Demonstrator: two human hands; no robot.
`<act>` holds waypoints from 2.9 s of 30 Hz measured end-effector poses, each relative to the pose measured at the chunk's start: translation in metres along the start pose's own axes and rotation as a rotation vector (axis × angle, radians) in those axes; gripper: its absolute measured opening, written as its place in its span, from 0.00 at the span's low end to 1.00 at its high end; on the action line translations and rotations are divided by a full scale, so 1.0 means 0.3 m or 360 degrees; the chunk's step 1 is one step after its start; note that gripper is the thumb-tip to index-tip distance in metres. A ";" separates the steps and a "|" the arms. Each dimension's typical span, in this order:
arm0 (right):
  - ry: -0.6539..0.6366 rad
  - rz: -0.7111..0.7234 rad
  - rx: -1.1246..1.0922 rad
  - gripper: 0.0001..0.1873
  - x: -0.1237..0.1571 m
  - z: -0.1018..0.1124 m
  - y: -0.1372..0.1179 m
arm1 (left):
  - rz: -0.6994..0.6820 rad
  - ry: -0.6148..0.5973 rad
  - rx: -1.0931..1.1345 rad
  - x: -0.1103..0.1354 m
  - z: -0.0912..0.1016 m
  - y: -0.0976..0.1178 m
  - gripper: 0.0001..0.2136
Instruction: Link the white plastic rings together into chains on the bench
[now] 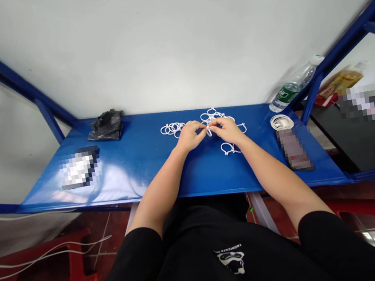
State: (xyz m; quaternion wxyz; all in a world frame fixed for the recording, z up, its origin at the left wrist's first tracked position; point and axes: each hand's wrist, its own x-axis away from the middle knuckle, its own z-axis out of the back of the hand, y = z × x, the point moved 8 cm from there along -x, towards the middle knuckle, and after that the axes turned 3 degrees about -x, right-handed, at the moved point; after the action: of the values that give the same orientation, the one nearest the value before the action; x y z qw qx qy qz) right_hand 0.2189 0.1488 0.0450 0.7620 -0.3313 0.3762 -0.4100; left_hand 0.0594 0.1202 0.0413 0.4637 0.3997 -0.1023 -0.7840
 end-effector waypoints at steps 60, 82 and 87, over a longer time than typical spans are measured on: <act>-0.0551 -0.0196 0.1022 0.22 0.007 0.133 0.132 | 0.0516 0.0132 -0.0595 0.014 0.109 -0.109 0.08; -0.0246 0.0176 0.0516 0.10 -0.001 0.079 0.007 | -0.0021 -0.0305 -0.0282 0.006 -0.061 0.003 0.13; -0.0113 0.0286 0.0468 0.11 0.000 0.063 -0.034 | 0.0071 -0.0261 0.0085 0.006 -0.048 0.011 0.12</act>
State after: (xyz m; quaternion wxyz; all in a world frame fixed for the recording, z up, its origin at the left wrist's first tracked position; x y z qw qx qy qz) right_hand 0.2311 0.1482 0.0627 0.8486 -0.1955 0.3133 -0.3788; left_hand 0.0713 0.1198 0.0326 0.4603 0.3440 -0.1698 -0.8006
